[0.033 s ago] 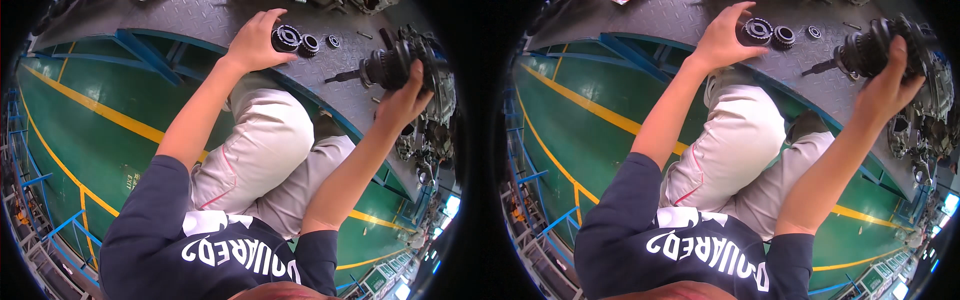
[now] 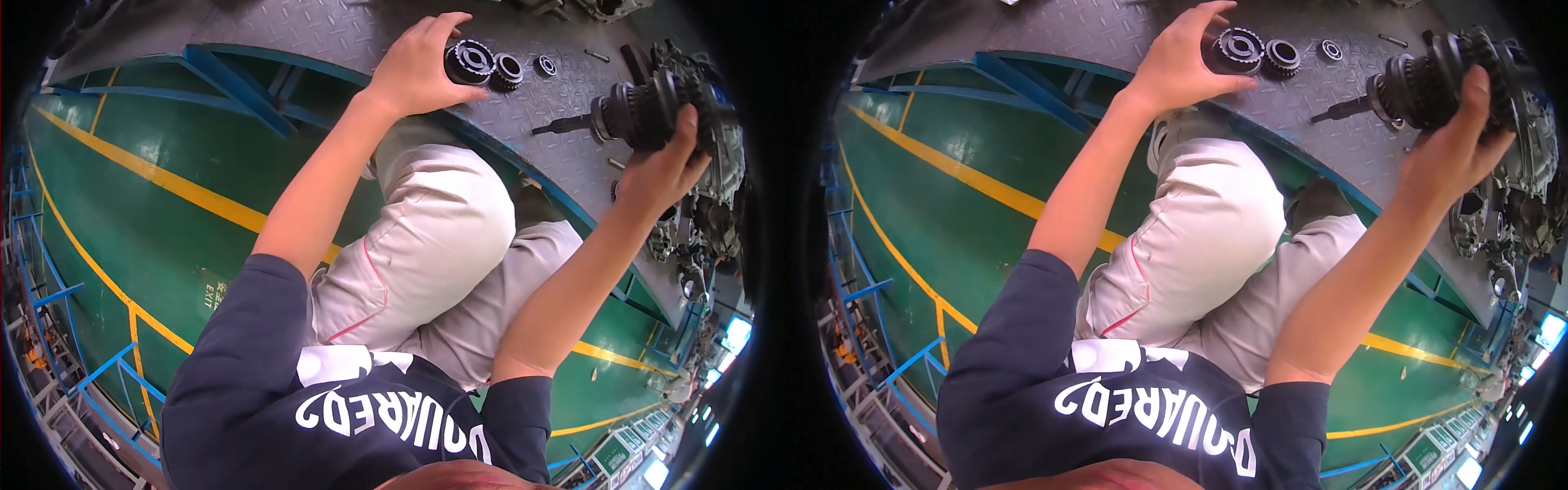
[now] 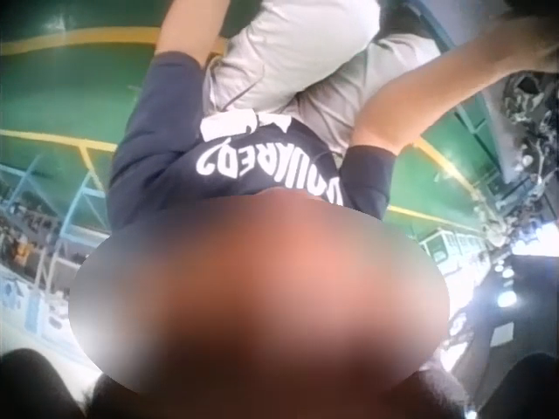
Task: The person assembles multiple gears and bearings onto a metal shaft by hand, fitting the components together one by one while holding the shaft.
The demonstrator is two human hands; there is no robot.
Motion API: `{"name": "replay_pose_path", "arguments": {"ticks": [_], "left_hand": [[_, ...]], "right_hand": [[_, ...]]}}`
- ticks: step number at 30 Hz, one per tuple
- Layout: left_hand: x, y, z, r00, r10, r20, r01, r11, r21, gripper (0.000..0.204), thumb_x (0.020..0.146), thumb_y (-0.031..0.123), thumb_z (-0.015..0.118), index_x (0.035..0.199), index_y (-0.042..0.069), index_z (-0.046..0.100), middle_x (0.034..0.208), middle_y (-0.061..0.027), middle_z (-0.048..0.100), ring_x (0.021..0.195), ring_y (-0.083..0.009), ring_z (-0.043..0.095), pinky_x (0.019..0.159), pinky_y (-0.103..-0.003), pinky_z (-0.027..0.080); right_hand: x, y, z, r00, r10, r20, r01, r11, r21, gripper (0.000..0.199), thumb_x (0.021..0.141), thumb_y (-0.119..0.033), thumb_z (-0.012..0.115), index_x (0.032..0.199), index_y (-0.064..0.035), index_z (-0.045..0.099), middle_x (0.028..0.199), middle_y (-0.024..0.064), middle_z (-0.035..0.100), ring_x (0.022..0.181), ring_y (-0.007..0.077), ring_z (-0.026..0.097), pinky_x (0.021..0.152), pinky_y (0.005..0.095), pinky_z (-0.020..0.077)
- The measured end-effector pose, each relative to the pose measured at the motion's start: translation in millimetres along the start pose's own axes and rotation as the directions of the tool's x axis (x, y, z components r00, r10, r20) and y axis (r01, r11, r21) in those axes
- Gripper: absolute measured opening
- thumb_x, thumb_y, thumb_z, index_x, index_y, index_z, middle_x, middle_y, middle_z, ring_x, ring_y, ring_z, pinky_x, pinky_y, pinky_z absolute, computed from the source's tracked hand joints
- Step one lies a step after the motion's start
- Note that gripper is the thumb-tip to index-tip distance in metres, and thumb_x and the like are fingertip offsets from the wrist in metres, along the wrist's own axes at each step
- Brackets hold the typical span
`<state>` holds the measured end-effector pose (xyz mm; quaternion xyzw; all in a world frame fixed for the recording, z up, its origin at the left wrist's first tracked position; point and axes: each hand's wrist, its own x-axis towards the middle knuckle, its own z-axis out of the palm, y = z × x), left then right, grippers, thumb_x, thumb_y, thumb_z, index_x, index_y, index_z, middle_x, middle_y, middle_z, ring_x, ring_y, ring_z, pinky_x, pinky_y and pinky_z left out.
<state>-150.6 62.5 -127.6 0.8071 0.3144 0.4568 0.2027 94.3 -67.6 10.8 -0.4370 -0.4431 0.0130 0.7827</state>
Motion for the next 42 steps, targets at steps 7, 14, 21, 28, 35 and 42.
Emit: {"name": "replay_pose_path", "arguments": {"ticks": [7,14,21,28,35,42], "left_hand": [[1.7,20.6,-17.4,0.997,-0.08,0.021,0.082,0.992,-0.099,0.068,0.073,0.032,0.091,0.131,0.008,0.066,0.13,-0.0216,0.065,0.124,-0.0415,0.061,0.105,-0.049,0.049],[-0.2,12.4,-12.4,0.998,-0.022,-0.051,0.01,0.976,-0.217,0.06,0.074,0.029,0.09,0.126,0.008,0.069,0.13,-0.0213,0.065,0.123,-0.0419,0.061,0.105,-0.048,0.049],[-2.4,10.3,-11.4,0.998,0.019,-0.052,-0.024,0.995,-0.093,0.056,0.074,0.028,0.084,0.124,0.007,0.069,0.126,-0.0216,0.066,0.119,-0.0424,0.061,0.105,-0.049,0.049],[-2.1,13.5,-15.0,0.999,0.035,-0.01,-0.036,0.997,-0.072,0.053,0.073,0.032,0.083,0.119,0.009,0.072,0.121,-0.0205,0.068,0.116,-0.0412,0.063,0.102,-0.048,0.05],[-4.1,14.4,-19.1,0.998,0.057,-0.008,-0.058,0.998,-0.023,0.05,0.073,0.033,0.082,0.118,0.011,0.074,0.12,-0.019,0.069,0.114,-0.0403,0.064,0.101,-0.048,0.051],[-4.0,17.2,-19.7,0.999,0.033,0.013,-0.032,0.999,-0.04,0.049,0.074,0.032,0.082,0.117,0.012,0.075,0.119,-0.0185,0.069,0.114,-0.04,0.064,0.1,-0.048,0.051]], "right_hand": [[-5.4,4.0,-3.0,1.0,-0.004,-0.025,0.0,0.983,-0.181,0.051,0.099,-0.033,0.07,0.135,0.001,0.059,0.129,0.0195,0.07,0.116,0.0361,0.071,0.101,0.0548,0.0611],[-3.2,5.4,-13.8,0.996,0.092,0.017,-0.086,0.971,-0.222,0.058,0.101,-0.044,0.06,0.141,-0.0024,0.055,0.134,0.019,0.068,0.125,0.0372,0.068,0.109,0.0555,0.0559],[0.1,5.0,-23.8,0.987,0.141,0.078,-0.121,0.967,-0.226,0.062,0.099,-0.048,0.066,0.146,-0.0122,0.048,0.136,0.0142,0.065,0.129,0.0367,0.065,0.11,0.0551,0.055],[0.5,7.0,-32.5,0.991,0.131,0.034,-0.122,0.971,-0.206,0.057,0.098,-0.046,0.067,0.142,-0.0137,0.049,0.138,0.0147,0.063,0.131,0.0361,0.064,0.109,0.0555,0.0556],[5.1,5.4,-35.8,0.991,0.123,0.049,-0.113,0.979,-0.168,0.058,0.095,-0.043,0.074,0.138,-0.0115,0.049,0.137,0.0136,0.064,0.127,0.0354,0.066,0.108,0.0537,0.0567],[-6.1,2.5,-16.0,0.999,0.04,0.006,-0.039,0.983,-0.181,0.066,0.09,-0.04,0.081,0.138,-0.0105,0.048,0.13,0.0144,0.068,0.122,0.037,0.07,0.102,0.051,0.0621]]}}
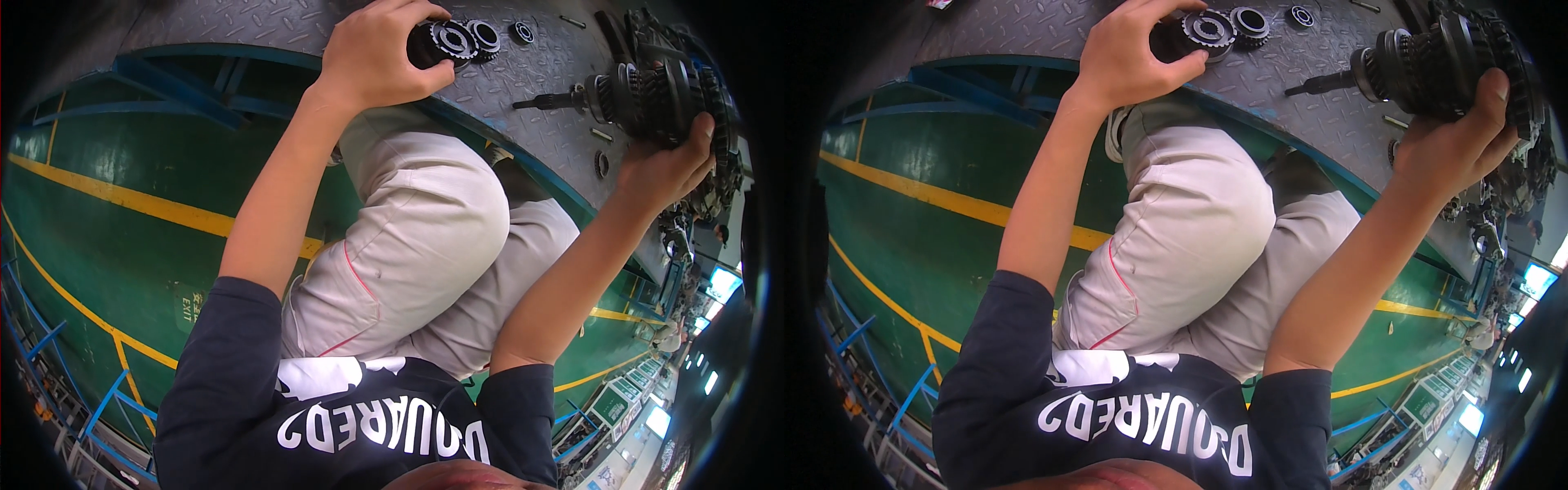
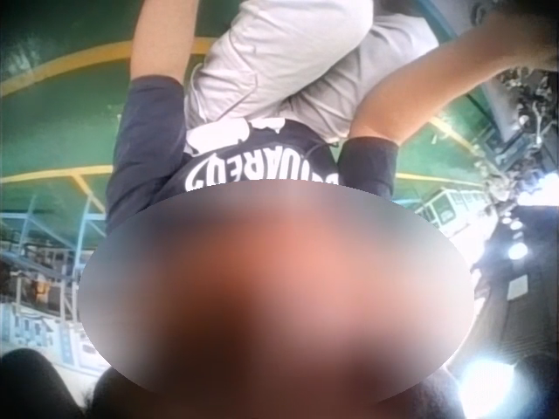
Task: The person assembles multiple gears and bearings onto a metal shaft by hand, fitting the components together one by one while holding the shaft.
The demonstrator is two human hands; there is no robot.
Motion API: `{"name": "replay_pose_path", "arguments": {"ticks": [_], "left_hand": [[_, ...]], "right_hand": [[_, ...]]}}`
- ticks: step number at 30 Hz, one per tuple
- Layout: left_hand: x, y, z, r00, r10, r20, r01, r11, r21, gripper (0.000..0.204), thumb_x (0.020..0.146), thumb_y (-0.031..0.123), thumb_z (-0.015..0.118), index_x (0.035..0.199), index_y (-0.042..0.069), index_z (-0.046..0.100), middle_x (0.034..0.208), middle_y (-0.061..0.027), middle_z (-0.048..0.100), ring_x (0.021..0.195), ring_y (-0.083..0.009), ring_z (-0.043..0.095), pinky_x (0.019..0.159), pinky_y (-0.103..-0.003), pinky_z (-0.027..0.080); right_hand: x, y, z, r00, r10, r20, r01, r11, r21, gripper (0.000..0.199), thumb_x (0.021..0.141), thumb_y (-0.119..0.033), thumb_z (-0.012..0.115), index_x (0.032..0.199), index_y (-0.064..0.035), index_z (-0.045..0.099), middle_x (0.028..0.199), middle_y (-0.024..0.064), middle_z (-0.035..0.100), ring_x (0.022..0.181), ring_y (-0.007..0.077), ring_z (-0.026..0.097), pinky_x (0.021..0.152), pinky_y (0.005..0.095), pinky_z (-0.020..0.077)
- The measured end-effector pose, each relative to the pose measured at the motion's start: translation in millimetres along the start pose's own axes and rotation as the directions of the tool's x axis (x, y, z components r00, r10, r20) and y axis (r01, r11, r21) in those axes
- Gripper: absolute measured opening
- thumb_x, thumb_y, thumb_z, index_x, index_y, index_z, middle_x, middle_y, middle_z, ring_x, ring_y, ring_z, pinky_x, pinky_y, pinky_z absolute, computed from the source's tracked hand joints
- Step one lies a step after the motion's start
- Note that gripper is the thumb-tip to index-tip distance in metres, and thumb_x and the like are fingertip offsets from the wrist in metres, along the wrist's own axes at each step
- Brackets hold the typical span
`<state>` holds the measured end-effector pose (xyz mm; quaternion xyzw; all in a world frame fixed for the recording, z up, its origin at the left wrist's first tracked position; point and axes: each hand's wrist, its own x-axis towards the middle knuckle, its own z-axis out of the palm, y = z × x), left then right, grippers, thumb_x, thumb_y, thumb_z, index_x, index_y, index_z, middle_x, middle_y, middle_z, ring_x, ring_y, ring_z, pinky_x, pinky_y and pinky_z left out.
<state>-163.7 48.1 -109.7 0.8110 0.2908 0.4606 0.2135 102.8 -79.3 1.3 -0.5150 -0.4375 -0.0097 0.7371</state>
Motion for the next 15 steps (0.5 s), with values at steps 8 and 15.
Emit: {"name": "replay_pose_path", "arguments": {"ticks": [8,15], "left_hand": [[-1.6,-5.6,2.3,0.999,0.048,-0.012,-0.048,0.998,0.042,0.049,0.074,0.028,0.081,0.119,0.01,0.073,0.122,-0.0188,0.068,0.116,-0.0403,0.063,0.101,-0.049,0.05],[2.1,4.1,0.1,1.0,0.015,0.024,-0.015,1.0,-0.005,0.055,0.075,0.034,0.087,0.123,0.013,0.073,0.126,-0.0183,0.068,0.12,-0.0393,0.063,0.104,-0.048,0.05]], "right_hand": [[-5.5,-1.8,11.3,0.997,-0.072,-0.023,0.071,0.997,-0.024,0.069,0.088,-0.041,0.083,0.139,-0.0098,0.049,0.129,0.0154,0.07,0.115,0.0372,0.074,0.093,0.0458,0.0668],[-2.1,-0.2,7.4,0.998,-0.058,-0.028,0.057,0.998,-0.013,0.072,0.088,-0.041,0.083,0.141,-0.0091,0.047,0.132,0.0158,0.067,0.119,0.0361,0.072,0.099,0.0495,0.0639]]}}
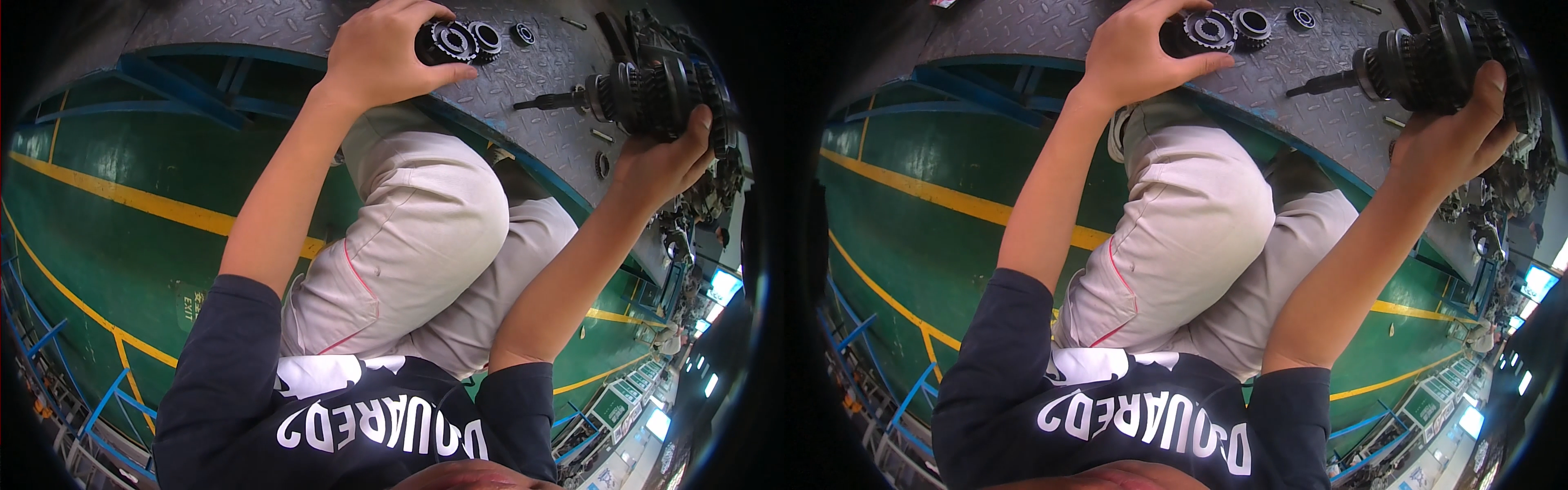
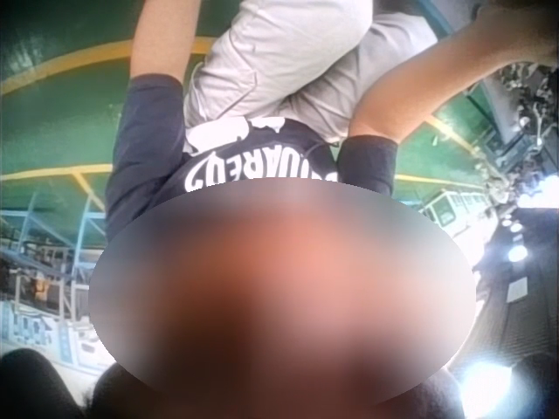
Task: The person assembles multiple gears and bearings onto a metal shaft by hand, fitting the components together one by one while holding the shaft.
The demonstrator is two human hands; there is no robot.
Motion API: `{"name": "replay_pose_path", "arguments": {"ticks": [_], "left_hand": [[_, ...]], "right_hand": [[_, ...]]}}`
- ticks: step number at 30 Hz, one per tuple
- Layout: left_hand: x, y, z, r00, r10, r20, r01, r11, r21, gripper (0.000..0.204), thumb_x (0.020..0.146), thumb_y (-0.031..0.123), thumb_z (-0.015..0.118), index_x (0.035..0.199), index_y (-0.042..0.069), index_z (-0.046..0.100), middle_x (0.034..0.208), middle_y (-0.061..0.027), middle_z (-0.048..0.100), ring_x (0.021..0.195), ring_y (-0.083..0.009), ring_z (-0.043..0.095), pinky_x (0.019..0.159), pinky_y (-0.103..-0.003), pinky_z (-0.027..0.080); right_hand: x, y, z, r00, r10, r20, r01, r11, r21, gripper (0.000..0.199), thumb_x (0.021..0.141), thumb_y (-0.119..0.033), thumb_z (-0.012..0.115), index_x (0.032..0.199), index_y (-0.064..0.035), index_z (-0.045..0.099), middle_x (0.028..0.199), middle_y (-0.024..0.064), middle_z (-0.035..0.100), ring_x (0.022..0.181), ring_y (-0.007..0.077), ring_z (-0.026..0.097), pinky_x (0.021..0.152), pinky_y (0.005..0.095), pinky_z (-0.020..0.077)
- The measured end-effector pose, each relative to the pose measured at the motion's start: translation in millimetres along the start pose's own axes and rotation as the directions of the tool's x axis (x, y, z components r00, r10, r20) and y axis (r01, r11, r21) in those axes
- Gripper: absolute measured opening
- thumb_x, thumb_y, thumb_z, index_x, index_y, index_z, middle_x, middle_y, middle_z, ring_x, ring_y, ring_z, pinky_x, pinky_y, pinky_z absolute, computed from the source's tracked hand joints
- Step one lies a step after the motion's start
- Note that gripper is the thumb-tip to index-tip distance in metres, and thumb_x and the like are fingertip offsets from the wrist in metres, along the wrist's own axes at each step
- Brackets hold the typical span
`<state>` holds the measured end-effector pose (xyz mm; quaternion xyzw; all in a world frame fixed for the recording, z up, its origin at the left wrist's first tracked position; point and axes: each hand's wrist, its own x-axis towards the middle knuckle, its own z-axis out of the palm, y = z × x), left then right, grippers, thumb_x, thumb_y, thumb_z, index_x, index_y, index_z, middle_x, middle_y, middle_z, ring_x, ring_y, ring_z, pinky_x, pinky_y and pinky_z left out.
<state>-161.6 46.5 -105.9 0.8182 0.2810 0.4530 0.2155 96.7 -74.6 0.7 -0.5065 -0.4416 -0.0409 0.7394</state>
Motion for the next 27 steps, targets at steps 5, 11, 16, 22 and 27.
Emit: {"name": "replay_pose_path", "arguments": {"ticks": [5,11,16,22,27], "left_hand": [[-1.1,-1.2,0.5,1.0,-0.021,0.022,0.022,1.0,-0.014,0.054,0.076,0.031,0.091,0.123,0.013,0.074,0.125,-0.0156,0.07,0.118,-0.0369,0.065,0.103,-0.046,0.051],[3.5,-0.1,-1.3,0.995,-0.086,0.053,0.09,0.993,-0.071,0.049,0.075,0.028,0.091,0.119,0.012,0.076,0.12,-0.0153,0.073,0.113,-0.0368,0.067,0.099,-0.045,0.052],[4.7,0.1,-1.1,0.992,-0.106,0.067,0.111,0.991,-0.069,0.049,0.074,0.025,0.091,0.118,0.011,0.077,0.117,-0.016,0.074,0.11,-0.0366,0.068,0.098,-0.044,0.053],[7.1,1.1,-1.3,0.99,-0.124,0.074,0.13,0.988,-0.088,0.049,0.073,0.024,0.091,0.118,0.011,0.077,0.113,-0.0157,0.075,0.103,-0.0352,0.07,0.092,-0.044,0.055],[11.3,-2.0,-0.8,0.977,-0.18,0.115,0.19,0.978,-0.086,0.049,0.074,0.024,0.09,0.119,0.011,0.077,0.111,-0.0149,0.076,0.098,-0.0343,0.07,0.089,-0.043,0.056]], "right_hand": [[0.8,0.0,-2.0,1.0,-0.008,0.018,0.008,1.0,0.023,0.072,0.089,-0.04,0.083,0.142,-0.0088,0.046,0.132,0.0156,0.066,0.12,0.0367,0.071,0.101,0.0508,0.0632],[0.7,-0.4,-1.9,1.0,-0.01,0.018,0.009,1.0,0.018,0.049,0.096,-0.029,0.074,0.13,-0.0063,0.047,0.13,0.0148,0.066,0.115,0.0342,0.072,0.099,0.0544,0.0648],[-3.5,-3.3,3.0,0.999,-0.027,0.018,0.027,0.999,0.032,0.053,0.095,-0.03,0.076,0.13,-0.0045,0.046,0.129,0.0158,0.066,0.116,0.0341,0.072,0.099,0.0544,0.0651],[1.3,0.6,-0.2,1.0,-0.019,0.016,0.018,0.999,0.046,0.06,0.093,-0.031,0.078,0.135,-0.0034,0.045,0.13,0.0165,0.066,0.116,0.0344,0.072,0.098,0.0542,0.0653],[2.1,2.1,-1.3,0.997,-0.051,0.066,0.048,0.997,0.059,0.061,0.094,-0.031,0.078,0.139,-0.0059,0.046,0.133,0.0162,0.066,0.118,0.036,0.071,0.098,0.0555,0.0651]]}}
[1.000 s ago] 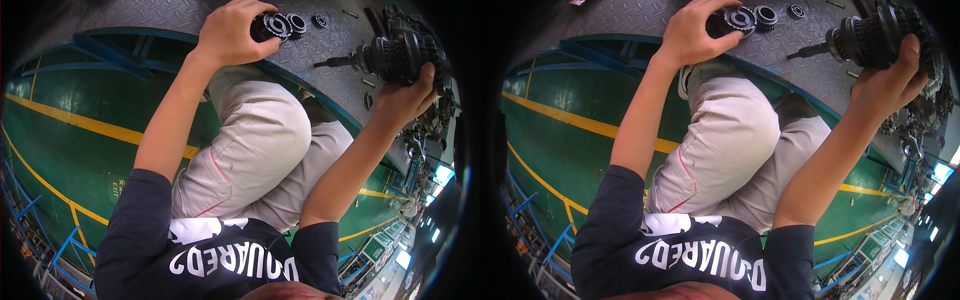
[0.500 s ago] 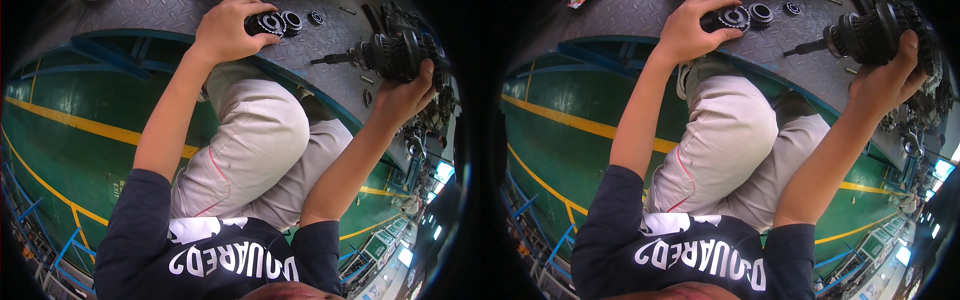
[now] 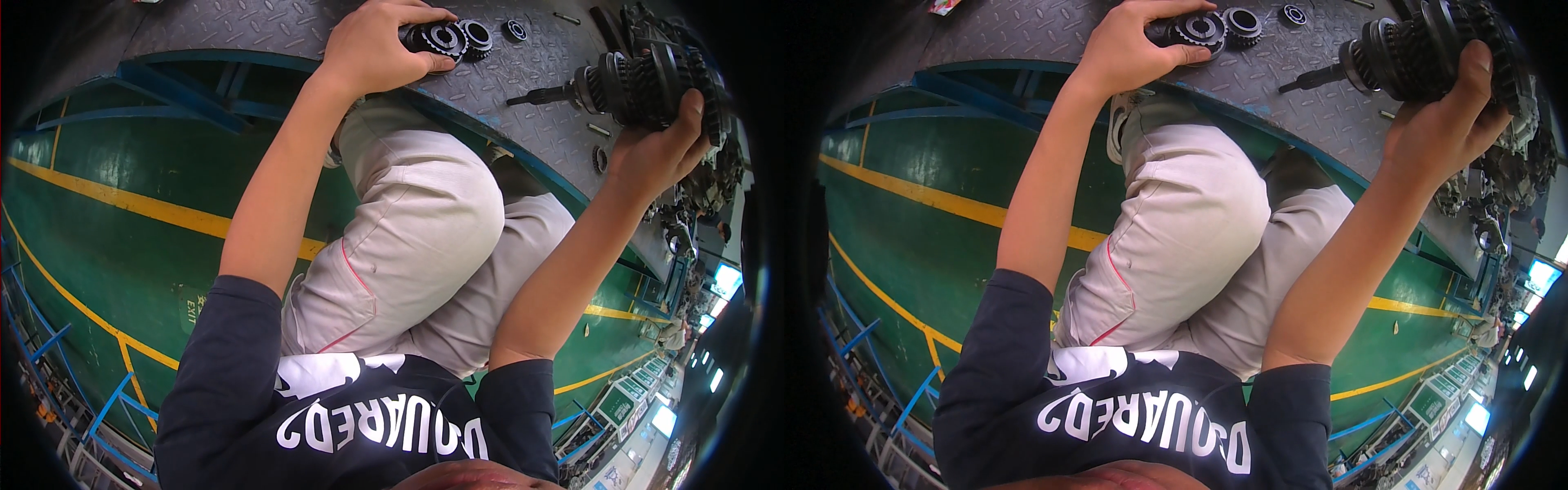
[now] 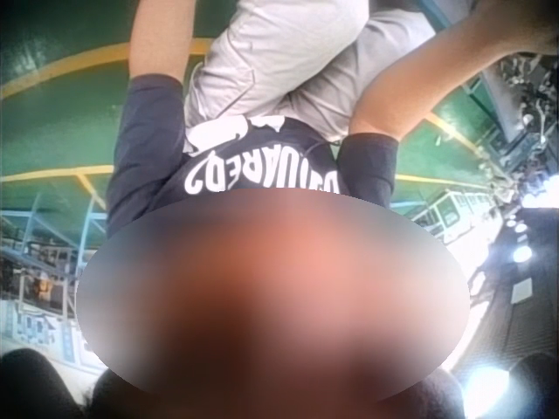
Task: The person assembles multiple gears and bearings onto a metal shaft by hand, fitting the components together one by one while holding the shaft.
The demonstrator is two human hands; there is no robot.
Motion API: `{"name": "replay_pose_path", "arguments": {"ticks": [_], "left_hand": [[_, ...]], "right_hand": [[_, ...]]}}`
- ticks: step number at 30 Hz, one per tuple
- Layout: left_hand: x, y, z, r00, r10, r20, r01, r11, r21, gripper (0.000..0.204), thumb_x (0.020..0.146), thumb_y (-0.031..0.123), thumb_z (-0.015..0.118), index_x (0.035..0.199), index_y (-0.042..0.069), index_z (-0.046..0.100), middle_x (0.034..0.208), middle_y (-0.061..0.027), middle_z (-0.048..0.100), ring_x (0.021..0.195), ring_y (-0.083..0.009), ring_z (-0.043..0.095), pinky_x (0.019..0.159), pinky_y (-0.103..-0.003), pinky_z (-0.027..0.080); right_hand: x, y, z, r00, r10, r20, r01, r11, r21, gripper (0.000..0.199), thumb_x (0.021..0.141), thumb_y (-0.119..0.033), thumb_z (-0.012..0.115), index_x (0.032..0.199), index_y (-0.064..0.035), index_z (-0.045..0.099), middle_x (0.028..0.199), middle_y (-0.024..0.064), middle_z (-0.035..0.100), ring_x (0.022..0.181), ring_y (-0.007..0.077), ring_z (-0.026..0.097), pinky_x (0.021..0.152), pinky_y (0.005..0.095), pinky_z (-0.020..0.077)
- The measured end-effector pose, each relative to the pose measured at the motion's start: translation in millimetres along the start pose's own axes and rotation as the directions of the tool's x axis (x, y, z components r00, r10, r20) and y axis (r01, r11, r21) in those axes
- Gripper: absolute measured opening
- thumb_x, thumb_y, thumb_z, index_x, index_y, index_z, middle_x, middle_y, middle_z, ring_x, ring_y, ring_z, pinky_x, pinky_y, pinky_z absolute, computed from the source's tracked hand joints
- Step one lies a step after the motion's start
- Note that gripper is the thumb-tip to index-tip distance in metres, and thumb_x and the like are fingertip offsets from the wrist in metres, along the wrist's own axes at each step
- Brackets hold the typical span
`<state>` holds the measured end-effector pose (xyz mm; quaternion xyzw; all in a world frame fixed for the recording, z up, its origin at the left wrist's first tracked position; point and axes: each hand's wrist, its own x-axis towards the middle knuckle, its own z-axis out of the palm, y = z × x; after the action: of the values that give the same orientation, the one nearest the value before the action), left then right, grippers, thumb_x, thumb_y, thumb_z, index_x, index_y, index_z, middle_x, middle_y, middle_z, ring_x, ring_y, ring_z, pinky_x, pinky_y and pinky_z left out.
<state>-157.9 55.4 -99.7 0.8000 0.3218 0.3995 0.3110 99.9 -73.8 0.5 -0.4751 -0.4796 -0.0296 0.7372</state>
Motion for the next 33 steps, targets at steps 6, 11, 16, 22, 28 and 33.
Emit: {"name": "replay_pose_path", "arguments": {"ticks": [6,11,16,22,28,33], "left_hand": [[-4.7,-5.7,9.0,0.997,0.077,-0.029,-0.072,0.984,0.162,0.045,0.078,0.026,0.088,0.118,0.008,0.077,0.114,-0.0159,0.076,0.106,-0.0358,0.07,0.096,-0.042,0.054],[-3.4,-0.1,1.0,0.999,0.022,0.038,-0.021,1.0,-0.018,0.042,0.082,0.029,0.086,0.117,0.008,0.077,0.115,-0.0167,0.076,0.108,-0.0364,0.07,0.098,-0.043,0.054],[2.1,-20.6,6.8,0.963,0.196,0.184,-0.218,0.969,0.112,0.052,0.075,0.029,0.093,0.116,0.003,0.074,0.114,-0.0169,0.076,0.109,-0.0375,0.07,0.099,-0.043,0.054],[-1.3,-30.2,11.7,0.991,0.05,0.128,-0.066,0.99,0.125,0.047,0.089,0.05,0.082,0.13,0.026,0.079,0.131,-0.0114,0.064,0.121,-0.0322,0.064,0.101,-0.041,0.057],[-1.4,-25.7,11.9,0.99,0.091,0.108,-0.109,0.979,0.174,0.05,0.085,0.046,0.088,0.125,0.017,0.079,0.127,-0.0093,0.066,0.114,-0.0298,0.068,0.097,-0.037,0.058],[2.6,-30.0,4.2,0.979,0.195,-0.051,-0.193,0.98,0.046,0.054,0.083,0.023,0.092,0.13,0.008,0.071,0.127,-0.0114,0.066,0.112,-0.0278,0.068,0.096,-0.035,0.056]], "right_hand": [[-0.7,-1.5,2.3,0.998,0.031,-0.051,-0.031,1.0,0.004,0.058,0.095,-0.03,0.077,0.142,-0.01,0.049,0.131,0.0128,0.068,0.117,0.0355,0.072,0.099,0.0556,0.0648],[-1.8,-0.5,4.4,0.996,0.041,-0.084,-0.036,0.997,0.07,0.049,0.095,-0.023,0.078,0.136,-0.0104,0.055,0.127,0.0107,0.071,0.116,0.0322,0.073,0.099,0.0523,0.0653],[-1.1,5.9,-2.6,0.999,-0.014,-0.036,0.021,0.982,0.185,0.059,0.093,-0.019,0.081,0.143,-0.0092,0.051,0.129,0.0123,0.068,0.117,0.0256,0.07,0.102,0.0427,0.0608],[-7.2,-8.7,-4.7,0.982,-0.171,0.078,0.161,0.98,0.119,0.048,0.107,-0.026,0.068,0.143,0.0015,0.052,0.127,0.0074,0.064,0.114,0.0145,0.061,0.097,0.0311,0.0492],[-2.5,24.2,-9.4,0.963,-0.25,-0.103,0.248,0.968,-0.025,0.036,0.103,-0.024,0.067,0.13,0.0003,0.061,0.111,0.0047,0.067,0.097,0.0144,0.062,0.087,0.0315,0.0513],[-7.7,22.2,-11.8,0.96,-0.276,-0.05,0.255,0.933,-0.255,0.027,0.101,-0.023,0.066,0.112,0.0005,0.071,0.1,0.0085,0.072,0.092,0.0231,0.067,0.084,0.0382,0.054]]}}
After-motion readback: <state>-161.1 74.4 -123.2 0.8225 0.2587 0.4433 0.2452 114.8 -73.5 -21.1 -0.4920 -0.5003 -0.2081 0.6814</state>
